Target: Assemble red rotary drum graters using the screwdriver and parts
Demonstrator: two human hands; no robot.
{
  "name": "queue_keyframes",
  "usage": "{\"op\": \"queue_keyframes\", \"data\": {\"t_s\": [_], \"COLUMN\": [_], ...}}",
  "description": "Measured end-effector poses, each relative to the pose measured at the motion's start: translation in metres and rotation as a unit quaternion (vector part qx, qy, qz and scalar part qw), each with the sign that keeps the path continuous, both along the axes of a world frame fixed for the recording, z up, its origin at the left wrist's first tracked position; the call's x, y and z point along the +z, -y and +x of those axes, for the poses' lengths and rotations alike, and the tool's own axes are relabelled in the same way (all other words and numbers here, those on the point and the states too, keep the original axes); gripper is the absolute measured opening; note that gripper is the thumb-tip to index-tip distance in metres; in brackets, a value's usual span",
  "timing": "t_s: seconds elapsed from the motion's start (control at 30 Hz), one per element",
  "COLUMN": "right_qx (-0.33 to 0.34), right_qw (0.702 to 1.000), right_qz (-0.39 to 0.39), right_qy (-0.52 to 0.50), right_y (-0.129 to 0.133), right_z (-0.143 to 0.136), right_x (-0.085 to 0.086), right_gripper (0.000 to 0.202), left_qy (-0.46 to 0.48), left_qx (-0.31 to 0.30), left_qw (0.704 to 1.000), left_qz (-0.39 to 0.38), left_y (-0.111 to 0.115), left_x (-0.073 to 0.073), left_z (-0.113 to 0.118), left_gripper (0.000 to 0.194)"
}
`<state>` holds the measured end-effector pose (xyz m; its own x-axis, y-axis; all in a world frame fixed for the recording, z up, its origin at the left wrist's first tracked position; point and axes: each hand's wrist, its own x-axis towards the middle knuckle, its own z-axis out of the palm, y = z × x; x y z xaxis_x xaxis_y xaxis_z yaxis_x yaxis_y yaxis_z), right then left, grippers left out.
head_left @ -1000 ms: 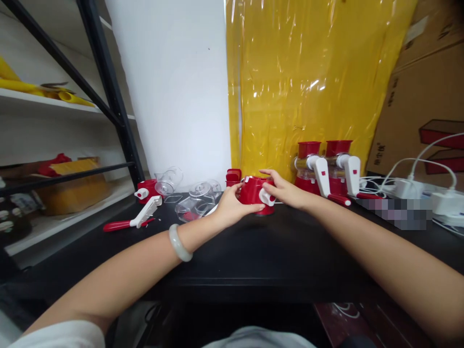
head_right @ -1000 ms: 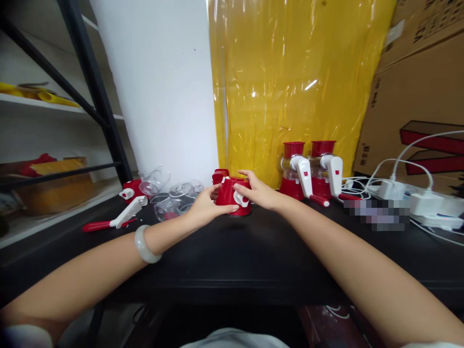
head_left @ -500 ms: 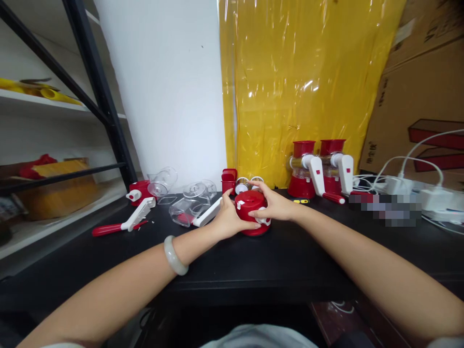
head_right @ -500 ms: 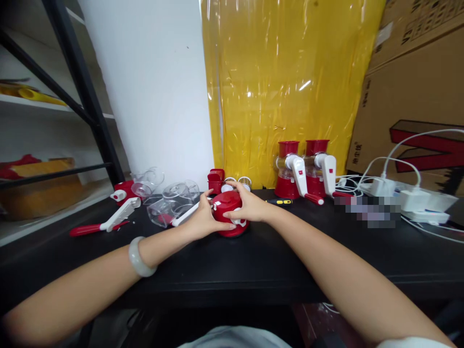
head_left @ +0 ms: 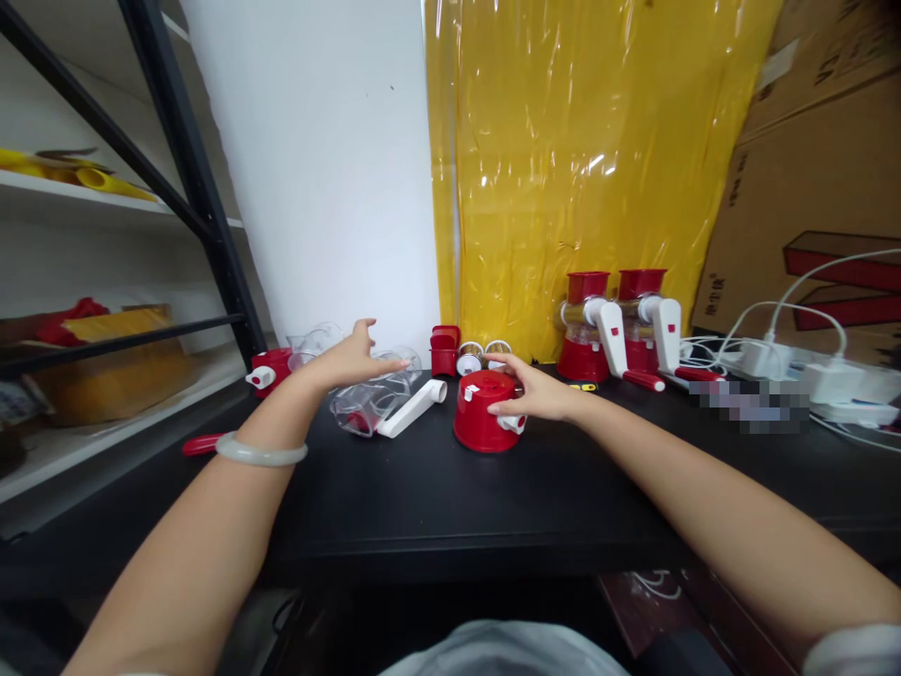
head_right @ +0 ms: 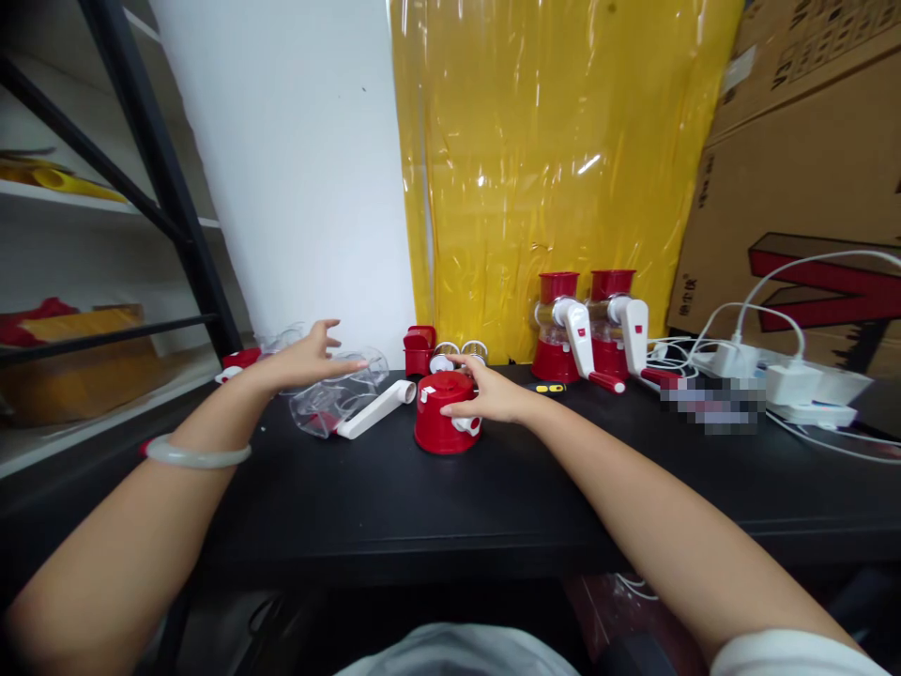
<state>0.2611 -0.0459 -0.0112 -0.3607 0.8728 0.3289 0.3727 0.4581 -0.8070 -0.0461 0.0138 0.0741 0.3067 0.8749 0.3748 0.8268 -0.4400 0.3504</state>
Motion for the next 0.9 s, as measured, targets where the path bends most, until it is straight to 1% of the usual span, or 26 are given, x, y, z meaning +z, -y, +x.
{"op": "queue_keyframes", "data": {"t_s": [0.03, 0.07, 0.1, 0.2, 0.27, 0.33, 0.37, 0.4, 0.47, 0.5, 0.53, 0.57, 0.63, 0.7, 0.77, 0.83, 0.87, 0.9], "right_qx": [-0.006, -0.008, -0.008, -0.006, -0.009, -0.014, -0.019, -0.027, -0.054, -0.070, -0.085, -0.099, -0.120, -0.127, -0.108, -0.068, -0.052, -0.041], "right_qw": [1.000, 1.000, 1.000, 1.000, 0.999, 0.999, 0.997, 0.995, 0.981, 0.969, 0.954, 0.938, 0.904, 0.869, 0.831, 0.803, 0.797, 0.796], "right_qz": [0.004, 0.008, 0.010, 0.021, 0.032, 0.050, 0.067, 0.092, 0.173, 0.221, 0.269, 0.313, 0.386, 0.451, 0.517, 0.557, 0.564, 0.562], "right_qy": [0.006, 0.009, 0.010, 0.007, 0.006, 0.011, 0.018, 0.030, 0.063, 0.082, 0.099, 0.114, 0.138, 0.157, 0.174, 0.201, 0.211, 0.220], "right_y": [-0.001, -0.002, -0.003, -0.003, -0.002, -0.002, -0.001, -0.001, 0.000, 0.001, 0.003, 0.005, 0.010, 0.013, 0.013, 0.010, 0.008, 0.006], "right_z": [0.000, -0.001, -0.001, -0.004, -0.005, -0.006, -0.006, -0.007, -0.009, -0.010, -0.012, -0.014, -0.021, -0.030, -0.042, -0.056, -0.064, -0.071], "right_x": [-0.001, -0.001, -0.002, -0.004, -0.005, -0.006, -0.006, -0.005, -0.003, -0.001, 0.002, 0.005, 0.014, 0.025, 0.038, 0.052, 0.059, 0.065], "right_gripper": [0.095, 0.095, 0.094, 0.092, 0.091, 0.088, 0.084, 0.079, 0.068, 0.065, 0.063, 0.063, 0.068, 0.076, 0.078, 0.075, 0.071, 0.067], "left_qy": [-0.013, -0.029, -0.045, -0.078, -0.076, -0.044, -0.015, 0.027, 0.147, 0.220, 0.297, 0.369, 0.480, 0.542, 0.578, 0.589, 0.581, 0.566], "left_qx": [0.006, 0.011, 0.014, 0.023, 0.034, 0.051, 0.060, 0.067, 0.061, 0.042, 0.010, -0.032, -0.130, -0.203, -0.239, -0.266, -0.282, -0.296], "left_qw": [0.999, 0.998, 0.997, 0.996, 0.996, 0.998, 0.998, 0.997, 0.987, 0.974, 0.955, 0.928, 0.859, 0.791, 0.742, 0.715, 0.711, 0.714], "left_qz": [-0.039, -0.060, -0.064, -0.034, -0.011, 0.013, 0.024, 0.032, 0.031, 0.018, -0.004, -0.036, -0.119, -0.197, -0.242, -0.266, -0.278, -0.286], "left_y": [-0.004, -0.008, -0.012, -0.019, -0.020, -0.016, -0.012, -0.008, 0.001, 0.005, 0.009, 0.011, 0.014, 0.015, 0.019, 0.025, 0.028, 0.031], "left_x": [-0.003, -0.006, -0.010, -0.017, -0.015, -0.008, -0.003, 0.002, 0.012, 0.015, 0.018, 0.019, 0.018, 0.013, 0.006, -0.001, -0.005, -0.008], "left_z": [-0.003, -0.005, -0.005, -0.004, -0.005, -0.009, -0.010, -0.011, -0.011, -0.009, -0.006, -0.002, 0.007, 0.019, 0.032, 0.045, 0.051, 0.055], "left_gripper": [0.116, 0.119, 0.120, 0.115, 0.111, 0.106, 0.103, 0.100, 0.093, 0.090, 0.087, 0.082, 0.067, 0.052, 0.044, 0.043, 0.045, 0.047]}}
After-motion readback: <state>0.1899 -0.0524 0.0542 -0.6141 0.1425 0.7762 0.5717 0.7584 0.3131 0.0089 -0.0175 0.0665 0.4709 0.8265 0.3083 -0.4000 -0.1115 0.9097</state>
